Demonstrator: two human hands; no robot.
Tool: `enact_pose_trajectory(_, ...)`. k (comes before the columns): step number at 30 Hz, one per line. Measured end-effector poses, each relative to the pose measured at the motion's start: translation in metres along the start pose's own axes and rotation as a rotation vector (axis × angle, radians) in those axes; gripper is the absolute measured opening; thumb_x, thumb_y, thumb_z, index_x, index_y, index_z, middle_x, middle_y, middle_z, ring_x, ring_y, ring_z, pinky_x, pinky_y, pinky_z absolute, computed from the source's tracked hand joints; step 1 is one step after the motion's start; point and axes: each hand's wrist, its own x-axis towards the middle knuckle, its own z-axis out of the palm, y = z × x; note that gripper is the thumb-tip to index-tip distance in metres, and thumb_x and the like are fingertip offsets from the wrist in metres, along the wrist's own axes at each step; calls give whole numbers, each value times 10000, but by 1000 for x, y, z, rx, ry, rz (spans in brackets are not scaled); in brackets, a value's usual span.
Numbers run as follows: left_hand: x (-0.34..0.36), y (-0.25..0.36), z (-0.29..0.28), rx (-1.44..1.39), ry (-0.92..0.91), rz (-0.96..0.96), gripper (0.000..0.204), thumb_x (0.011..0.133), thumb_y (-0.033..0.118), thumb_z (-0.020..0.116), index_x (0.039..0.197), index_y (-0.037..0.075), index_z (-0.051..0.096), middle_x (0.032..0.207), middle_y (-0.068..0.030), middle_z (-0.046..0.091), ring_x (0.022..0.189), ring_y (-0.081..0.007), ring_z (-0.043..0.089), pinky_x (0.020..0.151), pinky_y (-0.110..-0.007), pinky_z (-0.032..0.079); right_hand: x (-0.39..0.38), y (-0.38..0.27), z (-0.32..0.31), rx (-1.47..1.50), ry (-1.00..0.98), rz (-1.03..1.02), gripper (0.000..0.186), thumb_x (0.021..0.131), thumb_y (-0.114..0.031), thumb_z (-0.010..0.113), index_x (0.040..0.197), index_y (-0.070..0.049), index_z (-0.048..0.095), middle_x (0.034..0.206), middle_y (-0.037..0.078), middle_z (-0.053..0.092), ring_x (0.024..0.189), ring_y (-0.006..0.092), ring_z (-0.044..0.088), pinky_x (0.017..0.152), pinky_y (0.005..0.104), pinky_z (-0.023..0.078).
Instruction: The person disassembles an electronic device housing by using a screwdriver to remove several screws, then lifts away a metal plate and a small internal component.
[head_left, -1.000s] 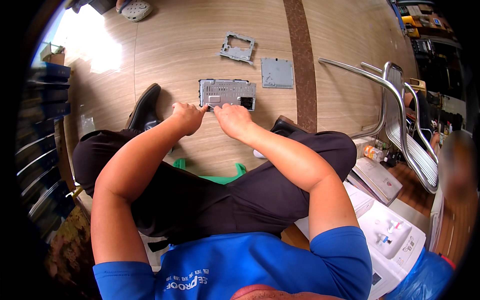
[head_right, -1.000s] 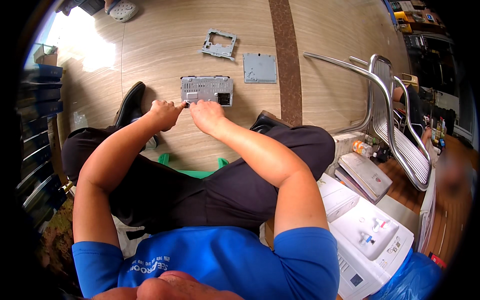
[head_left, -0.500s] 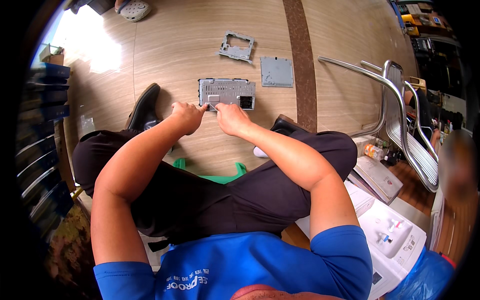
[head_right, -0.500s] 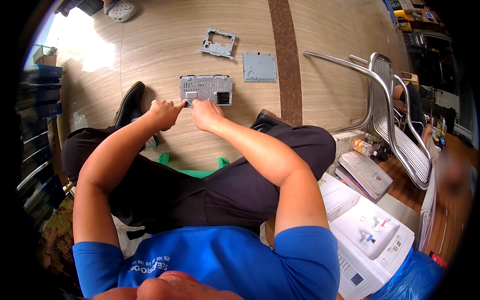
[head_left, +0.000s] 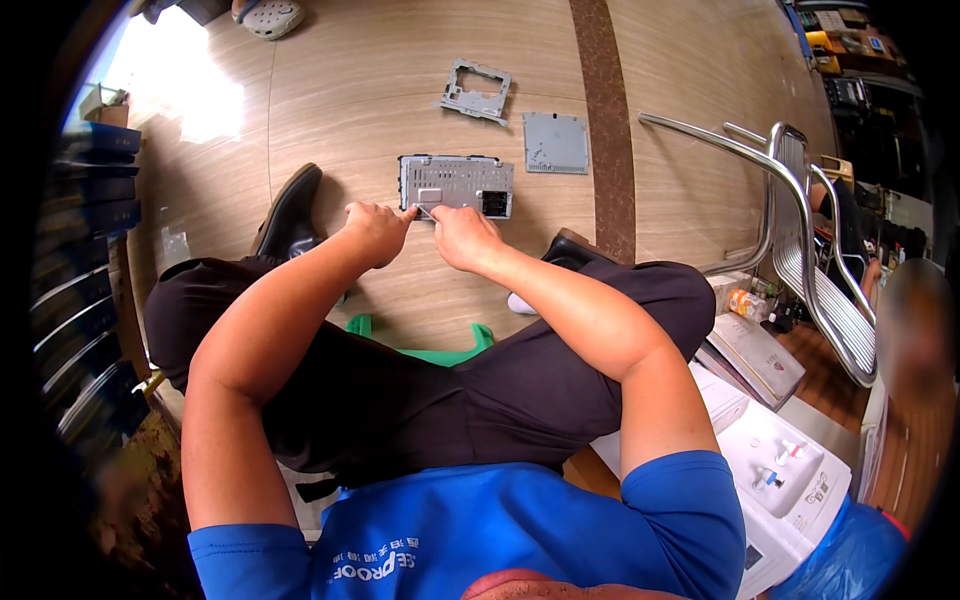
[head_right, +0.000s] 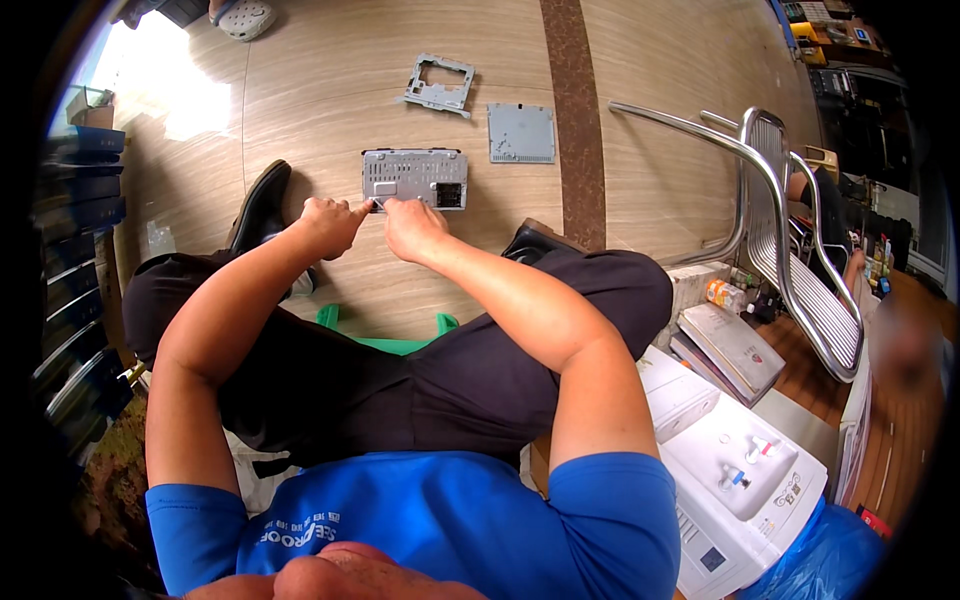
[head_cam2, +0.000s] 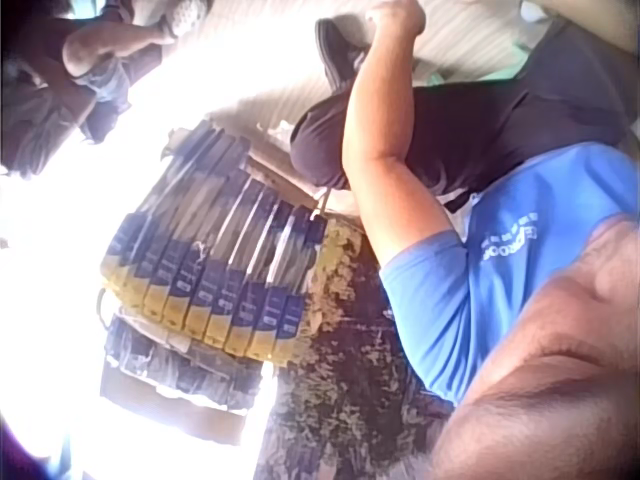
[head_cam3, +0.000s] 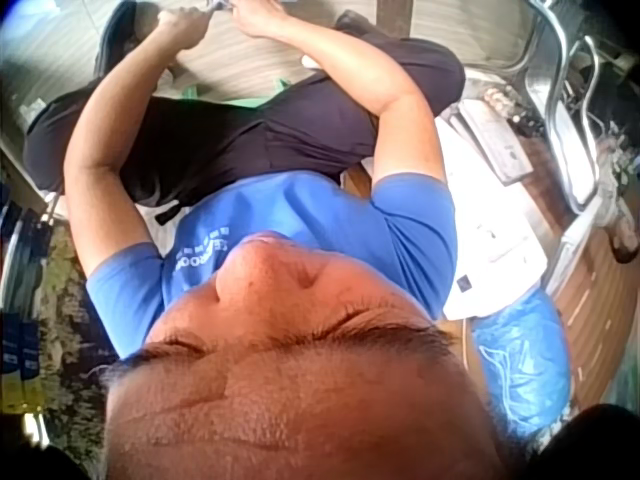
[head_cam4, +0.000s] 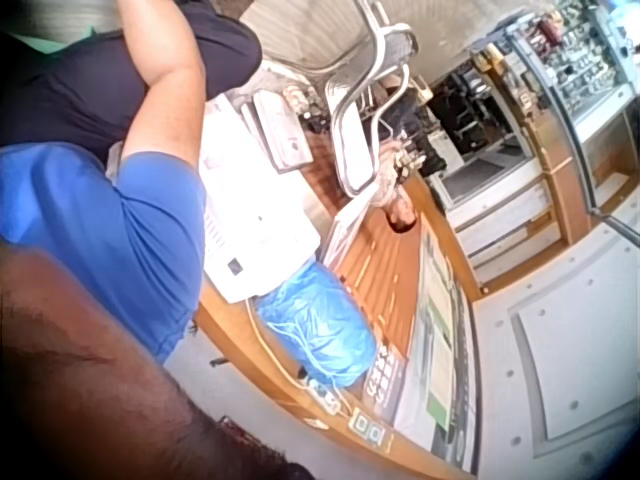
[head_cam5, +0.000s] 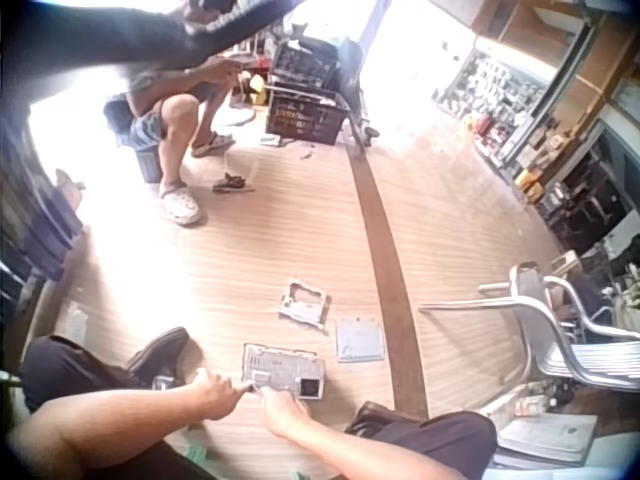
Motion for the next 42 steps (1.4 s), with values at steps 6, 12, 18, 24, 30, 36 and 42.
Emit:
enact_pose_trajectory(6,5,-2,5,-7,-4,-1,771,925,145,583,1588,186,191,1413,-143,546,1247,-310,575,974,-586,446,-2,-3,-6,-217,-15,-165,233,959,-163,461,1001,-30,648,885,235,699,851,394,699,733,495,559)
enact_pose_trajectory(12,4,-2,4,20,28,4,781,907,179,614,1580,186,218,1370,-134,573,1202,-289,607,931,-497,487,-3,3,1,-300,34,-252,183,925,-157,501,1037,-64,613,816,180,691,819,377,696,710,492,551)
enact_pose_trajectory(18,4,-1,3,31,21,13,789,904,188,622,1581,182,217,1354,-140,584,1185,-291,618,916,-498,495,0,6,3,-5,17,-67,276,903,-170,511,1104,-28,635,892,253,685,881,425,671,813,521,530)
enact_pose_trajectory(24,4,-2,3,-11,3,15,793,910,146,606,1587,174,194,1397,-152,559,1226,-321,590,962,-587,457,6,12,10,144,30,-64,318,882,-155,506,1120,-17,666,936,291,669,934,450,649,874,522,511)
enact_pose_trajectory(30,5,-2,5,-10,1,12,794,910,147,605,1587,173,191,1401,-156,555,1230,-329,586,966,-589,455,10,12,13,168,-1,-71,336,879,-152,513,1146,-16,664,953,289,669,955,445,648,889,515,506)
enact_pose_trajectory(36,6,-3,5,-12,-5,16,805,906,148,612,1588,170,185,1398,-156,557,1234,-326,585,967,-591,455,10,11,14,168,12,-89,329,878,-149,518,1138,-16,670,956,285,670,956,443,648,888,514,506)
enact_pose_trajectory(42,6,-4,7,-10,-5,12,818,900,144,624,1588,170,183,1394,-151,561,1231,-320,587,968,-588,455,1,-2,2,10,-21,-102,321,894,-170,531,1162,-42,654,893,228,695,896,406,672,814,511,529)
